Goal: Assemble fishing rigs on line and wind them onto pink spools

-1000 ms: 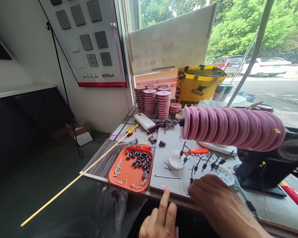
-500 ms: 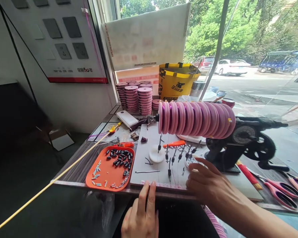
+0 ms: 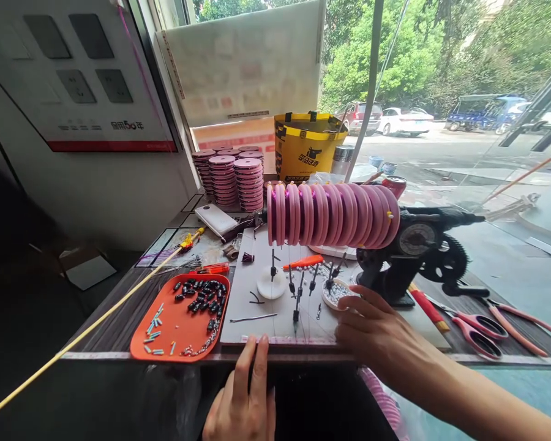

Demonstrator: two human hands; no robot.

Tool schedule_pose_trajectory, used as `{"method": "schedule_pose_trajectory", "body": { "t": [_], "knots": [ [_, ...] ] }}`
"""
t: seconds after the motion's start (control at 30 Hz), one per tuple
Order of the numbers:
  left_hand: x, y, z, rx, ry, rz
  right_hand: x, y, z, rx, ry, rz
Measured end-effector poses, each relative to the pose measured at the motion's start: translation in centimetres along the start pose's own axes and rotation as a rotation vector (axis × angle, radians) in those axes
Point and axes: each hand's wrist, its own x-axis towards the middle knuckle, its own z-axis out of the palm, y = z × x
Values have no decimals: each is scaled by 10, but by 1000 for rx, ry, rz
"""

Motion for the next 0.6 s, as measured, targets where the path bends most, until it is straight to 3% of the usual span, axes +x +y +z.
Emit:
{"method": "schedule_pose_trajectory", "body": {
  "t": [0.47,0.6],
  "knots": [
    [3,2,3,15,11,-25,-4,5,2,39,35,-12],
    [3,-2,-3,-192,10,-100,-5,-1,-3,143,66,18]
  ]
}}
